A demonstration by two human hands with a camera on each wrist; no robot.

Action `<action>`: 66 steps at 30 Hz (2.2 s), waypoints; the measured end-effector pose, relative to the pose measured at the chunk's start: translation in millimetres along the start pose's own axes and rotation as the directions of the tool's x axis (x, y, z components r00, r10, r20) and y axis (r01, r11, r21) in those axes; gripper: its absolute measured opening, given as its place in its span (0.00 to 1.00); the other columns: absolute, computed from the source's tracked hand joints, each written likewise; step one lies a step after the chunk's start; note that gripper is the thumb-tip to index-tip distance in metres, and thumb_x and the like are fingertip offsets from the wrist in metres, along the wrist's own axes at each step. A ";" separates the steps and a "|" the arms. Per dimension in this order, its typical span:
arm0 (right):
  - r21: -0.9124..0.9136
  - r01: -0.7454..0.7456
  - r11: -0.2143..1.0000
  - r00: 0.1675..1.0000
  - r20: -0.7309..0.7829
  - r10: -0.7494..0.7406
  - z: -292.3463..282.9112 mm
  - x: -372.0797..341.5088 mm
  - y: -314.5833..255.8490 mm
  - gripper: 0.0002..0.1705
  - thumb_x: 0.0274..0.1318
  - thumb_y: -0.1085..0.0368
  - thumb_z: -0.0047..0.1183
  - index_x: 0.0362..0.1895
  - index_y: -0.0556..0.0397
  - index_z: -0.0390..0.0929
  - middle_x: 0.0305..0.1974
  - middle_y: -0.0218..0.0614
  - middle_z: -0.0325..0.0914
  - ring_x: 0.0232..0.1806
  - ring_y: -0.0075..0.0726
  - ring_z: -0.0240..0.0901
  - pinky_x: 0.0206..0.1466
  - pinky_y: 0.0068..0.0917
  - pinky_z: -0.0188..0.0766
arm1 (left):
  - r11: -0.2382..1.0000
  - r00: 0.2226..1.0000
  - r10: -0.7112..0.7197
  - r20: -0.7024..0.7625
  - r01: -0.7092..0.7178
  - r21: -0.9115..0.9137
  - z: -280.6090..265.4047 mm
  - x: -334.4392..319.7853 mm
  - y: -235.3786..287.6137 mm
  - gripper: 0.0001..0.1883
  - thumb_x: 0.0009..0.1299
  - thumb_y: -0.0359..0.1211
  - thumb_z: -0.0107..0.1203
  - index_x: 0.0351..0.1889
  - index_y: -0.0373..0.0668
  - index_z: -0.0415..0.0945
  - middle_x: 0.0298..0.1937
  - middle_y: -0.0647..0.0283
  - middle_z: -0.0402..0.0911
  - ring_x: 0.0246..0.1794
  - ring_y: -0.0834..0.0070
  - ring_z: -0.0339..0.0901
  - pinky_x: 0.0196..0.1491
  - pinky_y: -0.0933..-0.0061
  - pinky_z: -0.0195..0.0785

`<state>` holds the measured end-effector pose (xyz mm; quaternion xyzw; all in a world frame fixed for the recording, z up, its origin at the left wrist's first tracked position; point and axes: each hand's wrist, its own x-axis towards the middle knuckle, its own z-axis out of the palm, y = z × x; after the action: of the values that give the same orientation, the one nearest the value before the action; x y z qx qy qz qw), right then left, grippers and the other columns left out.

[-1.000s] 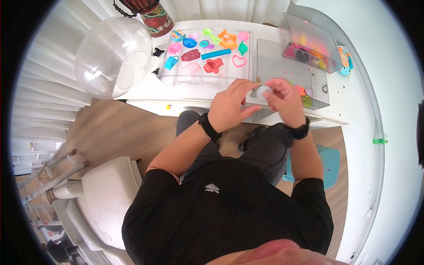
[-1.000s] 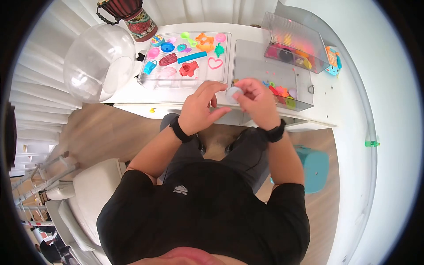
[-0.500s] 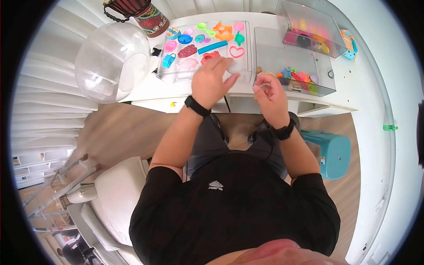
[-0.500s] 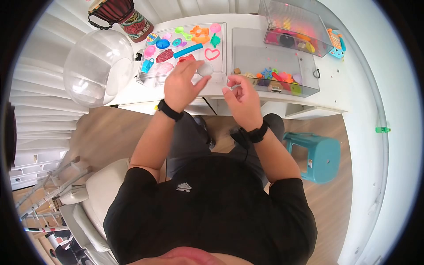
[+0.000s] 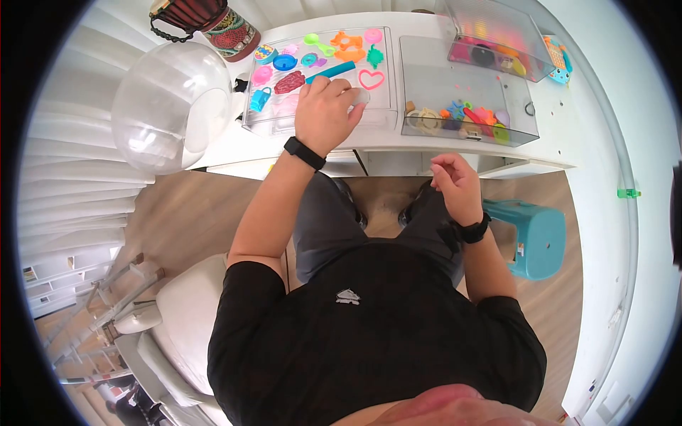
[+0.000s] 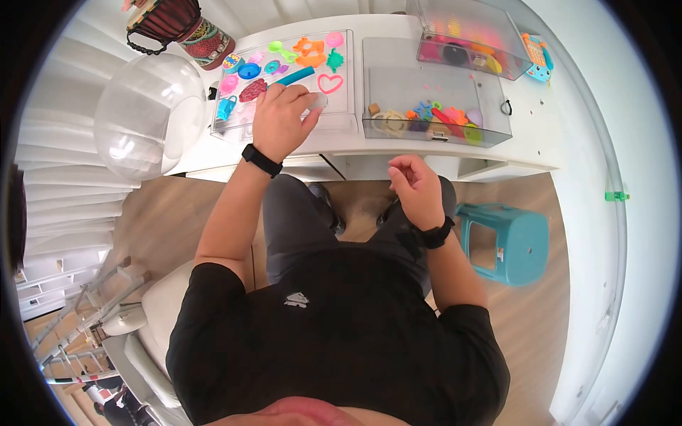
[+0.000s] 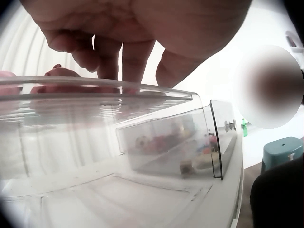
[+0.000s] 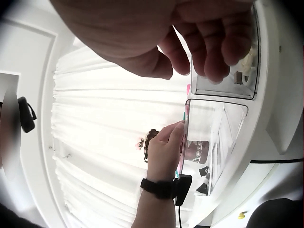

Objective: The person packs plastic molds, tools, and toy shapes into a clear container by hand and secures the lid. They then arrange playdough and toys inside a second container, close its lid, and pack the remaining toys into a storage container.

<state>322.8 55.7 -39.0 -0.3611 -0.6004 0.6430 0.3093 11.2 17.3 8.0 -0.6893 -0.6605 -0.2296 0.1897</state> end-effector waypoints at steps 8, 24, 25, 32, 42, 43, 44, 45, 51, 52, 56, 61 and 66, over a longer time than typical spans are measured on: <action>-0.047 0.158 0.986 0.982 -0.099 -0.162 -27.9 5.4 -6.0 0.08 0.71 0.69 0.58 0.50 0.58 0.80 0.34 0.24 0.79 0.33 0.17 0.74 0.38 0.19 0.71 | 0.991 0.989 -0.024 -0.146 0.004 -0.133 2.1 4.4 4.2 0.09 0.61 0.33 0.71 0.39 0.47 0.87 0.44 0.67 0.83 0.48 0.64 0.77 0.50 0.59 0.70; -0.918 0.345 -0.197 0.914 0.281 0.292 -180.7 235.7 -49.3 0.19 0.47 0.62 0.72 0.45 0.55 0.86 0.43 0.50 0.86 0.50 0.58 0.84 0.52 0.46 0.80 | 0.771 0.998 0.040 -0.058 -0.067 -0.633 2.6 -19.1 110.3 0.06 0.62 0.28 0.69 0.36 0.44 0.85 0.39 0.63 0.84 0.40 0.61 0.82 0.42 0.61 0.78; -0.918 0.344 -0.199 0.915 0.280 0.289 -182.1 246.1 -41.6 0.19 0.47 0.62 0.72 0.45 0.55 0.86 0.43 0.50 0.86 0.50 0.58 0.84 0.52 0.46 0.80 | 0.757 0.999 0.030 -0.034 -0.045 -0.652 2.8 -21.5 111.7 0.05 0.63 0.29 0.69 0.36 0.44 0.84 0.39 0.63 0.84 0.39 0.61 0.83 0.41 0.61 0.78; -0.851 0.359 -0.384 0.852 0.130 0.508 -196.5 289.8 13.8 0.16 0.41 0.69 0.71 0.38 0.58 0.91 0.43 0.56 0.88 0.49 0.55 0.88 0.52 0.44 0.84 | 0.692 0.993 -0.002 0.117 0.085 -0.717 5.2 -43.2 111.1 0.04 0.66 0.29 0.67 0.37 0.44 0.84 0.38 0.62 0.84 0.36 0.60 0.83 0.38 0.62 0.78; -0.925 0.205 -0.319 0.845 0.003 0.534 -214.8 306.8 29.7 0.12 0.45 0.69 0.69 0.38 0.56 0.92 0.42 0.53 0.89 0.47 0.54 0.88 0.51 0.42 0.84 | 0.671 0.989 -0.021 0.144 0.121 -0.731 10.7 -50.8 105.3 0.03 0.67 0.30 0.66 0.37 0.44 0.83 0.36 0.63 0.83 0.35 0.61 0.83 0.37 0.62 0.78; -0.898 0.266 -0.351 0.853 0.050 0.520 -204.4 297.1 14.7 0.13 0.48 0.69 0.67 0.40 0.56 0.91 0.42 0.53 0.89 0.48 0.55 0.87 0.52 0.42 0.83 | 0.670 0.991 -0.017 0.131 0.108 -0.735 10.8 -49.8 104.4 0.03 0.68 0.30 0.65 0.37 0.44 0.83 0.36 0.63 0.83 0.34 0.61 0.83 0.36 0.63 0.78; -0.865 0.326 -0.381 0.856 0.098 0.508 -196.7 287.2 1.0 0.13 0.50 0.69 0.65 0.42 0.56 0.90 0.41 0.53 0.88 0.49 0.56 0.87 0.53 0.43 0.83 | 0.672 0.992 -0.023 0.127 0.109 -0.733 10.0 -48.8 103.9 0.03 0.68 0.30 0.65 0.37 0.44 0.83 0.36 0.63 0.83 0.34 0.61 0.83 0.36 0.63 0.78; -0.862 0.331 -0.384 0.855 0.102 0.508 -192.7 278.9 -10.2 0.13 0.50 0.69 0.65 0.42 0.56 0.90 0.41 0.53 0.88 0.49 0.56 0.87 0.53 0.43 0.83 | 0.673 0.989 -0.035 0.145 0.131 -0.728 8.2 -47.7 103.7 0.03 0.68 0.30 0.65 0.37 0.44 0.83 0.37 0.63 0.83 0.34 0.62 0.83 0.36 0.64 0.78; -0.947 0.299 0.121 0.952 0.287 -0.106 -143.1 221.7 -78.6 0.04 0.59 0.70 0.58 0.36 0.56 0.76 0.34 0.45 0.85 0.36 0.48 0.82 0.42 0.34 0.76 | 0.618 0.970 -0.161 0.184 0.244 -0.747 -1.3 -37.6 96.5 0.10 0.68 0.30 0.67 0.47 0.45 0.83 0.47 0.63 0.82 0.31 0.69 0.81 0.35 0.70 0.76; -0.887 0.311 0.342 0.950 0.277 -0.148 -126.8 206.6 -82.3 0.06 0.59 0.68 0.59 0.37 0.55 0.76 0.34 0.46 0.84 0.37 0.49 0.83 0.42 0.38 0.77 | 0.606 0.970 -0.189 0.154 0.238 -0.759 0.0 -34.8 94.6 0.14 0.67 0.30 0.68 0.50 0.45 0.83 0.52 0.62 0.81 0.31 0.71 0.81 0.35 0.71 0.76; -0.633 0.424 0.647 0.905 0.285 -0.314 -48.1 132.3 -88.3 0.07 0.59 0.67 0.59 0.41 0.55 0.80 0.31 0.46 0.83 0.34 0.47 0.84 0.40 0.38 0.78 | 0.572 0.946 -0.306 0.103 0.270 -0.774 -5.9 -14.1 98.4 0.19 0.65 0.28 0.71 0.54 0.45 0.82 0.57 0.61 0.78 0.33 0.71 0.80 0.36 0.72 0.76; -0.527 0.357 0.771 0.933 0.236 -0.272 14.7 85.0 -77.2 0.07 0.58 0.69 0.59 0.41 0.56 0.80 0.31 0.48 0.83 0.32 0.48 0.84 0.39 0.35 0.78 | 0.632 0.981 -0.188 0.038 0.151 -0.760 -1.7 -7.4 88.2 0.24 0.60 0.25 0.75 0.55 0.44 0.82 0.60 0.58 0.79 0.39 0.72 0.81 0.41 0.71 0.78; -0.285 0.325 0.902 0.945 0.058 -0.322 35.0 79.2 -58.3 0.08 0.62 0.69 0.61 0.44 0.59 0.81 0.31 0.39 0.84 0.30 0.29 0.81 0.36 0.28 0.76 | 0.737 0.994 -0.107 -0.006 0.075 -0.671 -8.8 -8.1 71.6 0.19 0.58 0.25 0.76 0.46 0.43 0.82 0.61 0.59 0.82 0.50 0.63 0.84 0.46 0.66 0.80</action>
<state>248.1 107.4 12.3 -0.2948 -0.7414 0.4892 0.3523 81.9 1.6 13.7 -0.6729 -0.5625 -0.4757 -0.0674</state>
